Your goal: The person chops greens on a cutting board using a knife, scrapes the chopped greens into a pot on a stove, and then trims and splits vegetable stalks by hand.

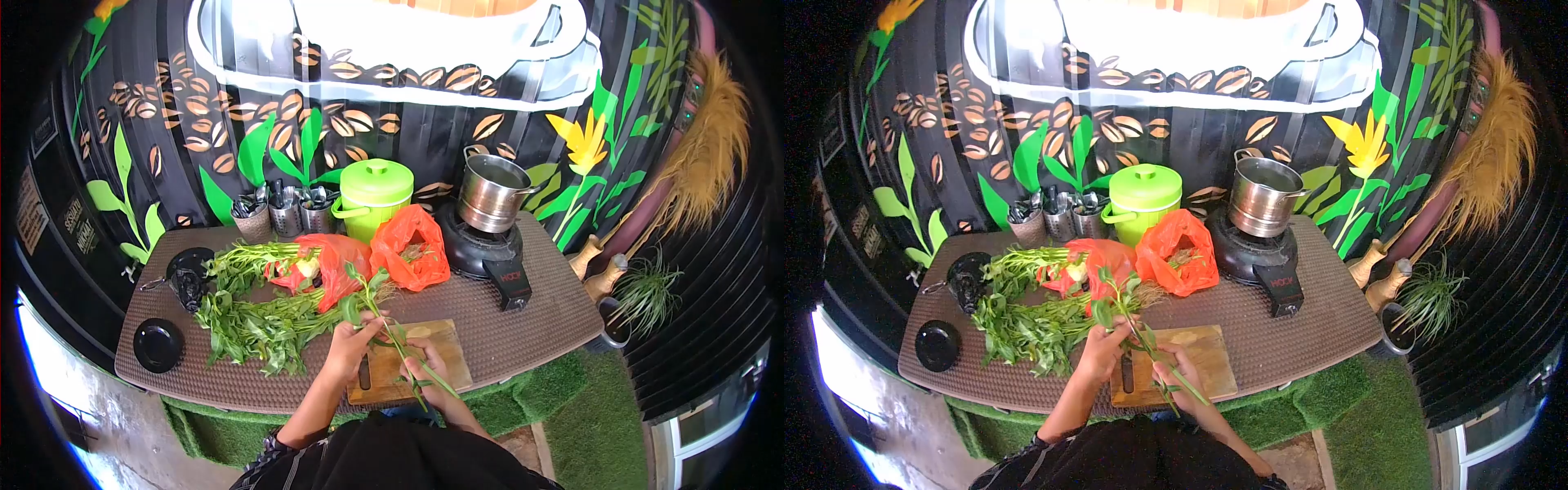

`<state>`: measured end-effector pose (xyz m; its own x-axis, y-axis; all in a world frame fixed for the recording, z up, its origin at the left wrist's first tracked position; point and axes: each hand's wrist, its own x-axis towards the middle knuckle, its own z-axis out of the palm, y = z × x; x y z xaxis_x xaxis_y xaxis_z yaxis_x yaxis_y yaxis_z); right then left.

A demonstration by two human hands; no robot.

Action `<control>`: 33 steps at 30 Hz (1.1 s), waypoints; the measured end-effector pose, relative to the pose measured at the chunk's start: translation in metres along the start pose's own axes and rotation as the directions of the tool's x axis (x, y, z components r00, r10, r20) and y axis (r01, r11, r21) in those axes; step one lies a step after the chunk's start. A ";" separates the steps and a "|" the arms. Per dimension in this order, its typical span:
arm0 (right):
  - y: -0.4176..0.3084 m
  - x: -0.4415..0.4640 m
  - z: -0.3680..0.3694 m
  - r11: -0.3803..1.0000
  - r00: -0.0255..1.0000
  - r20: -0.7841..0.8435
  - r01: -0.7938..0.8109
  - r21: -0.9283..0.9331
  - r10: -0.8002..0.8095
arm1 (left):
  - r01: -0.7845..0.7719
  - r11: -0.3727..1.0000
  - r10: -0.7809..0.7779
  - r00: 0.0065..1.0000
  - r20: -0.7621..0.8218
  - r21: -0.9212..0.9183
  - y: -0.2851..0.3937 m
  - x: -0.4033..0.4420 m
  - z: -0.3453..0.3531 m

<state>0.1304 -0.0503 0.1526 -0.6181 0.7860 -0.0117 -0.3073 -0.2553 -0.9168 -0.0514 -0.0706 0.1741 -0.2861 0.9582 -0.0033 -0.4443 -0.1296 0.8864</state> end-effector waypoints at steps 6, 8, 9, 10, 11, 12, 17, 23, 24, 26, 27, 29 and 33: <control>-0.005 -0.001 0.002 0.997 0.999 -0.009 -0.036 -0.075 0.036 | 0.008 0.999 -0.007 1.000 0.023 -0.037 -0.006 0.002 -0.003; 0.003 0.002 0.001 0.993 0.999 -0.004 0.046 -0.107 -0.046 | 0.046 0.999 -0.045 0.999 0.015 -0.024 -0.007 0.002 -0.004; 0.003 0.001 0.000 0.993 0.999 -0.004 0.044 -0.107 -0.045 | 0.084 0.996 -0.084 0.996 0.006 -0.010 -0.008 0.002 -0.004; 0.003 0.001 0.000 0.994 0.999 -0.004 0.040 -0.103 -0.041 | 0.085 0.996 -0.085 0.996 0.005 -0.011 -0.011 0.003 -0.006; 0.003 0.001 0.000 0.994 0.999 -0.005 0.036 -0.100 -0.037 | 0.068 0.997 -0.067 0.997 0.034 -0.030 -0.016 0.005 -0.008; 0.004 0.002 -0.001 0.994 0.999 -0.005 0.035 -0.100 -0.036 | 0.051 0.997 -0.048 0.997 0.063 -0.050 -0.018 0.005 -0.008; 0.004 0.002 0.000 0.995 0.998 -0.013 0.063 -0.080 -0.065 | 0.074 0.993 -0.068 0.995 0.067 -0.091 -0.016 0.004 -0.003; 0.008 0.003 -0.008 0.999 0.998 0.031 0.049 0.018 -0.049 | 0.114 0.987 -0.106 0.992 0.069 -0.117 -0.022 0.004 -0.004; 0.007 0.003 -0.008 0.999 0.998 0.030 0.049 0.018 -0.049 | 0.132 0.983 -0.122 0.989 0.082 -0.124 -0.022 0.004 -0.004; 0.006 0.003 -0.008 0.997 0.997 0.020 0.075 -0.007 -0.075 | 0.133 0.986 -0.125 0.989 0.078 -0.102 -0.019 0.003 -0.001; 0.006 0.003 -0.008 0.997 0.997 0.019 0.075 -0.007 -0.075 | 0.133 0.988 -0.128 0.989 0.073 -0.079 -0.017 0.003 0.001; 0.006 0.002 -0.008 0.998 0.999 -0.009 0.053 -0.021 -0.054 | 0.126 0.990 -0.120 0.989 0.081 -0.067 -0.019 0.003 0.003; 0.004 0.001 -0.009 0.999 0.999 0.000 0.048 -0.003 -0.048 | 0.128 0.991 -0.125 0.989 0.079 -0.030 -0.022 0.003 0.003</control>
<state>0.1348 -0.0451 0.1453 -0.6026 0.7974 0.0319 -0.3341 -0.2158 -0.9175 -0.0402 -0.0640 0.1561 -0.1603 0.9840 -0.0779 -0.5028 -0.0135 0.8643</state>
